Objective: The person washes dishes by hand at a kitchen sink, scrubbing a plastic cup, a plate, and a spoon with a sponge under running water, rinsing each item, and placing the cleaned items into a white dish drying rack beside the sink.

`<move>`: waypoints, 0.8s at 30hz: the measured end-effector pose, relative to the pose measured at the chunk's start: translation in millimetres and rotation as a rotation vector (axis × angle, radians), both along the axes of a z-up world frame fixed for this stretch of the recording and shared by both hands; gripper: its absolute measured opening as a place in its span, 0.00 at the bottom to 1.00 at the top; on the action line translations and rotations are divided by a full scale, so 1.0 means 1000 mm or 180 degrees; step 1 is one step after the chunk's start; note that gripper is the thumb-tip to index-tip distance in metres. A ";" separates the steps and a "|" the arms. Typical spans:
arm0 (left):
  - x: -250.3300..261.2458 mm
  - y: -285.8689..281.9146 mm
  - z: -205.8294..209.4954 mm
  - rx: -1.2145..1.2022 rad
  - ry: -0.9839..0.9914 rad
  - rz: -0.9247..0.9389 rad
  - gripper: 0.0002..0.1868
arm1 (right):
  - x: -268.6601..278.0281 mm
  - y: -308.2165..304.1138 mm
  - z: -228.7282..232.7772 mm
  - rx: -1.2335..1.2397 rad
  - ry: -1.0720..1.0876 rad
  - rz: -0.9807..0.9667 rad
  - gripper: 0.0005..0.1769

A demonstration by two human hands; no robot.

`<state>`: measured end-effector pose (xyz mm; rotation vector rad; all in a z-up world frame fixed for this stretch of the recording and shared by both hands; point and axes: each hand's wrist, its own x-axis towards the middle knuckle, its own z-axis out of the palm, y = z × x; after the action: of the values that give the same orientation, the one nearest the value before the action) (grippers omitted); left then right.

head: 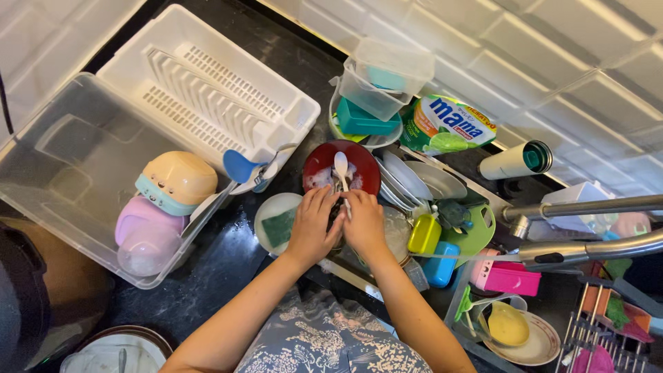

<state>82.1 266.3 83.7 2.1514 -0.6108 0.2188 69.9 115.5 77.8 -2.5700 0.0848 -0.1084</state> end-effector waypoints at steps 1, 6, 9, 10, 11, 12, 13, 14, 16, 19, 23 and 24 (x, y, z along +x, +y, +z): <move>0.000 -0.002 -0.003 0.0017 0.0098 -0.0004 0.24 | 0.001 -0.001 -0.004 -0.0219 0.0127 0.0027 0.20; 0.008 -0.002 -0.013 0.0113 0.0325 0.0042 0.20 | 0.015 0.004 -0.017 -0.0727 0.0389 -0.0007 0.14; 0.013 0.006 -0.014 0.0106 0.0495 -0.0025 0.21 | 0.022 0.007 -0.021 -0.0647 0.0332 -0.0159 0.12; 0.013 0.007 -0.015 0.0087 0.0499 -0.0029 0.21 | 0.023 0.006 -0.023 -0.0326 0.0225 -0.0250 0.11; 0.014 0.009 -0.014 0.0071 0.0503 -0.0044 0.22 | 0.024 0.005 -0.024 -0.0003 0.0119 -0.0352 0.10; 0.014 0.010 -0.014 0.0054 0.0508 -0.0059 0.22 | 0.024 0.005 -0.025 0.0318 0.0011 -0.0455 0.10; 0.015 0.012 -0.013 0.0056 0.0515 -0.0089 0.22 | 0.024 0.005 -0.026 0.0472 0.0024 -0.0567 0.10; 0.015 0.013 -0.012 0.0058 0.0522 -0.0119 0.22 | 0.024 0.004 -0.026 0.0625 0.0035 -0.0679 0.10; 0.015 0.015 -0.010 0.0053 0.0493 -0.0174 0.23 | 0.022 0.002 -0.027 0.0889 -0.0189 -0.0846 0.10; 0.014 0.014 -0.005 0.0000 0.0354 -0.0227 0.24 | 0.013 -0.003 -0.029 0.1198 -0.0742 -0.0983 0.12; 0.007 0.002 0.002 -0.0220 0.0122 -0.0325 0.25 | -0.012 -0.019 -0.036 0.1372 -0.0597 -0.1207 0.10; 0.004 -0.001 0.004 -0.0295 0.0079 -0.0355 0.26 | -0.021 -0.025 -0.039 0.1360 -0.0439 -0.1273 0.10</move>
<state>86.2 265.2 87.5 2.0217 -0.6909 0.1566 49.0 90.6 39.0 -2.0831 0.5123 -0.3742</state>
